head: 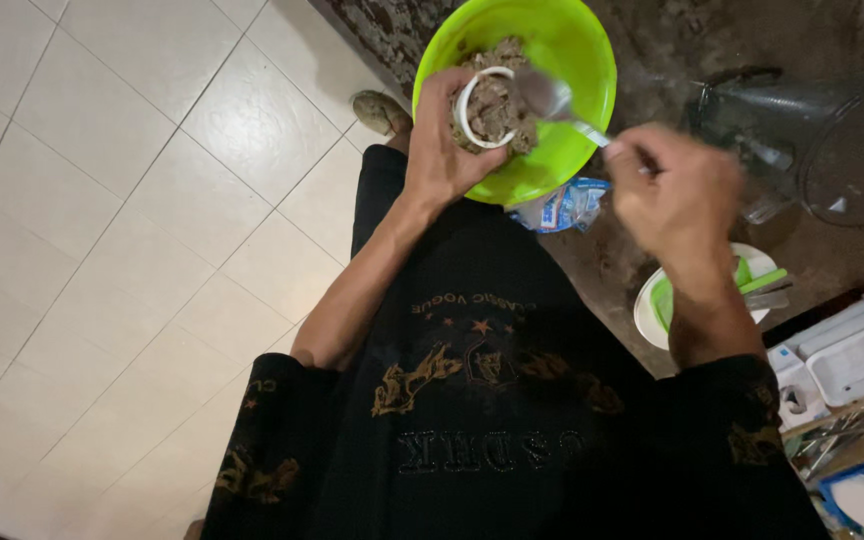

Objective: The person uses a spoon to scoop ground meat from a green bowl into small white containers, alternating between filling the containers and adjusting meat patties on a metal tray.

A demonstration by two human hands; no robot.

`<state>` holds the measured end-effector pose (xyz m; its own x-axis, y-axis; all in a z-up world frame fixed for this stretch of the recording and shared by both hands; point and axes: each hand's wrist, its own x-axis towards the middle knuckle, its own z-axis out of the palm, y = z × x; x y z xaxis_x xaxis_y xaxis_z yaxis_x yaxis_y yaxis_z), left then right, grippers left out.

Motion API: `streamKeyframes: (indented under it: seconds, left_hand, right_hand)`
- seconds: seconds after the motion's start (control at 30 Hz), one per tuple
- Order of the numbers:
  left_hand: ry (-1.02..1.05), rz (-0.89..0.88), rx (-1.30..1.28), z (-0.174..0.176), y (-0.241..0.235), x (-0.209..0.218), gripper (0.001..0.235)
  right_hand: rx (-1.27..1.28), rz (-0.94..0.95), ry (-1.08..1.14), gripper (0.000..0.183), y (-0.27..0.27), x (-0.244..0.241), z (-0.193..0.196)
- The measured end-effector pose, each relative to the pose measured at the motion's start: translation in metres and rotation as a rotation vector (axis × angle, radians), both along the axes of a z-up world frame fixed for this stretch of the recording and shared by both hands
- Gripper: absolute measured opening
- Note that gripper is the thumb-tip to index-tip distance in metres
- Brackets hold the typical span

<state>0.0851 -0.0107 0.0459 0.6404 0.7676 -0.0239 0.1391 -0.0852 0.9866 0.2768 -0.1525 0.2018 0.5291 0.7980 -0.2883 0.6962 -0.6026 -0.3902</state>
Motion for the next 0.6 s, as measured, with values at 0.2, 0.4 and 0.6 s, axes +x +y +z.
streamKeyframes:
  seconds: [0.2,0.4,0.6]
  left_hand:
    - [-0.022,0.034,0.032,0.004,-0.001,0.0,0.082]
    - [-0.003,-0.013,-0.04,0.003,0.002,-0.002,0.085]
    - [0.011,-0.02,-0.112,-0.002,0.004,-0.005,0.083]
  right_hand:
    - [-0.139,0.096,0.105,0.024,0.014,-0.017,-0.015]
    - [0.065,0.227,-0.049,0.015,0.015,-0.017,-0.007]
    - [0.147,0.279,-0.18,0.016,0.008,0.002,-0.015]
